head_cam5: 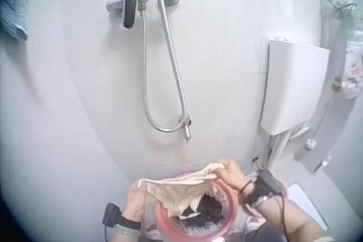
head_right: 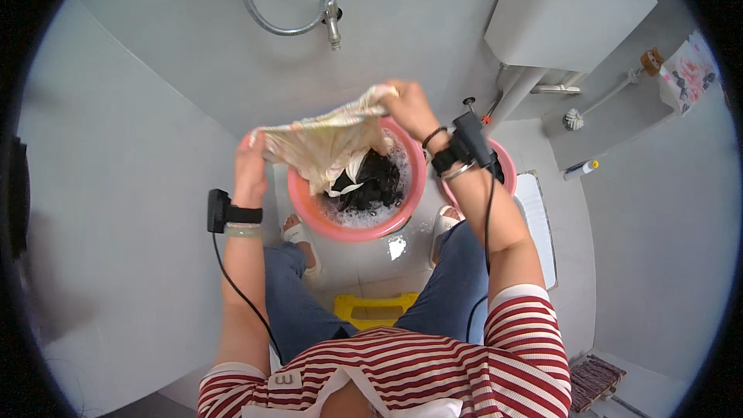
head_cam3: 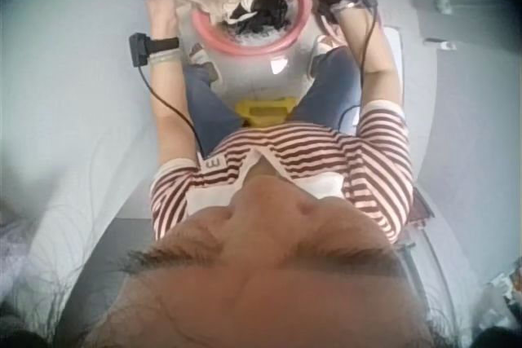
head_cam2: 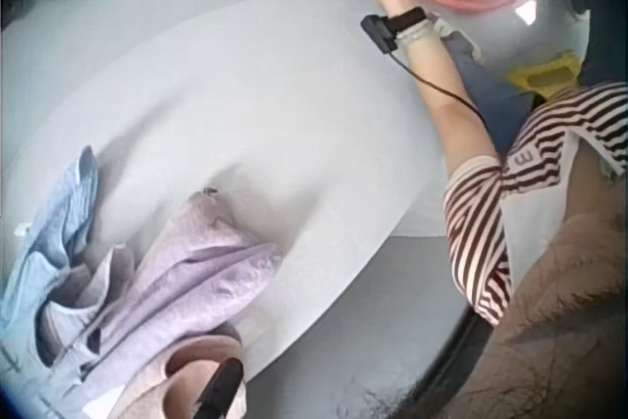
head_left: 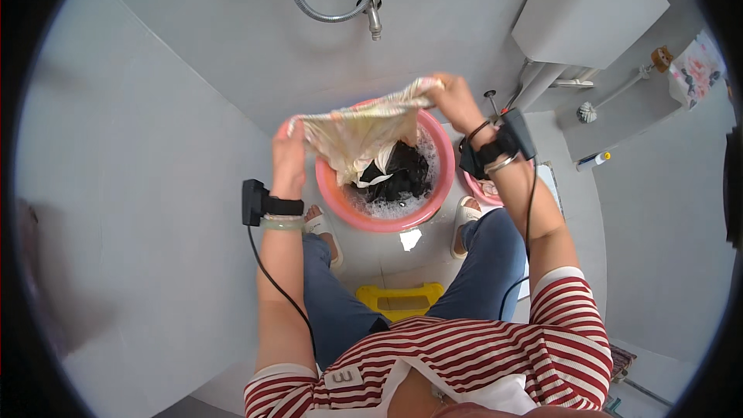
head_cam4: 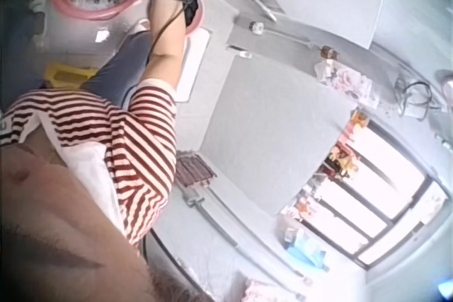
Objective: Hand-washing laundry in plastic basins in a bathroom environment.
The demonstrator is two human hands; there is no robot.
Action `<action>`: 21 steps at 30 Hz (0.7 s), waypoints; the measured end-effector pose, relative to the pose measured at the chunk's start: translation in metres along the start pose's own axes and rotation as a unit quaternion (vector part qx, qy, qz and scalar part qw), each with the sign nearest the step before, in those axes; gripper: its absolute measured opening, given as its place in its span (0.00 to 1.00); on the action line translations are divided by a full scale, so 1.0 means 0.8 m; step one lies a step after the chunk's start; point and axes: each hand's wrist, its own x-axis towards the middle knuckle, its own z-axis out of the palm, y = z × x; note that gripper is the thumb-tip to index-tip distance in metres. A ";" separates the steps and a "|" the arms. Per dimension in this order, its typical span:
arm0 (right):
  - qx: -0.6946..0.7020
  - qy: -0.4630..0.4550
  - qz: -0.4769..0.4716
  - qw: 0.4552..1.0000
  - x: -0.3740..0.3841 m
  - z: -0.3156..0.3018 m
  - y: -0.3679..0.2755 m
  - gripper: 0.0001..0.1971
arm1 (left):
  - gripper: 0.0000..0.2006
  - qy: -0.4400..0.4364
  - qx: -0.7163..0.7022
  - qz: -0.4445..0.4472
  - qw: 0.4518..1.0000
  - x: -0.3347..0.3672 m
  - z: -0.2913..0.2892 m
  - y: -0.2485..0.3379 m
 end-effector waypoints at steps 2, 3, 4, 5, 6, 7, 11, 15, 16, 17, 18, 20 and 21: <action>0.053 0.006 -0.019 0.998 0.002 -0.009 -0.049 0.08 | 0.12 -0.005 -0.024 0.023 0.999 -0.002 -0.002 0.037; 0.073 -0.001 -0.039 0.997 0.001 -0.012 -0.076 0.09 | 0.12 -0.020 -0.073 0.071 0.995 -0.006 -0.003 0.056; 0.094 -0.010 -0.060 0.994 -0.001 -0.013 -0.099 0.11 | 0.11 -0.034 -0.121 0.119 0.985 -0.011 -0.005 0.075; 0.093 -0.008 -0.060 0.994 -0.006 -0.023 -0.115 0.11 | 0.11 -0.036 -0.122 0.119 0.985 -0.017 -0.001 0.091; 0.126 -0.044 -0.081 0.988 -0.010 -0.032 -0.127 0.13 | 0.11 -0.046 -0.136 0.135 0.980 -0.022 0.002 0.105; 0.158 -0.079 -0.101 0.979 -0.012 -0.039 -0.130 0.16 | 0.10 -0.056 -0.150 0.151 0.976 -0.023 0.004 0.111; 0.279 -0.281 -0.013 0.918 -0.021 -0.047 -0.075 0.17 | 0.10 -0.091 -0.068 0.097 0.989 -0.010 -0.014 0.069; -0.106 -0.111 0.036 0.987 -0.035 -0.024 0.061 0.09 | 0.10 -0.120 0.137 -0.064 0.981 0.010 -0.019 -0.046; -0.221 -0.101 0.055 0.969 -0.040 -0.006 0.078 0.10 | 0.11 -0.118 0.142 -0.096 0.978 0.006 -0.019 -0.070; -0.269 -0.056 0.025 0.961 -0.049 0.014 0.097 0.10 | 0.13 -0.119 0.145 -0.127 0.974 0.003 -0.011 -0.092; -0.315 -0.011 -0.005 0.949 -0.057 0.034 0.117 0.10 | 0.13 -0.118 0.146 -0.135 0.973 0.004 -0.005 -0.113; -0.361 -0.004 -0.069 0.930 -0.063 0.066 0.171 0.11 | 0.17 -0.176 0.273 -0.120 0.938 0.009 0.010 -0.156; -0.404 0.008 -0.142 0.904 -0.064 0.080 0.192 0.12 | 0.17 -0.177 0.272 -0.126 0.937 0.014 0.015 -0.190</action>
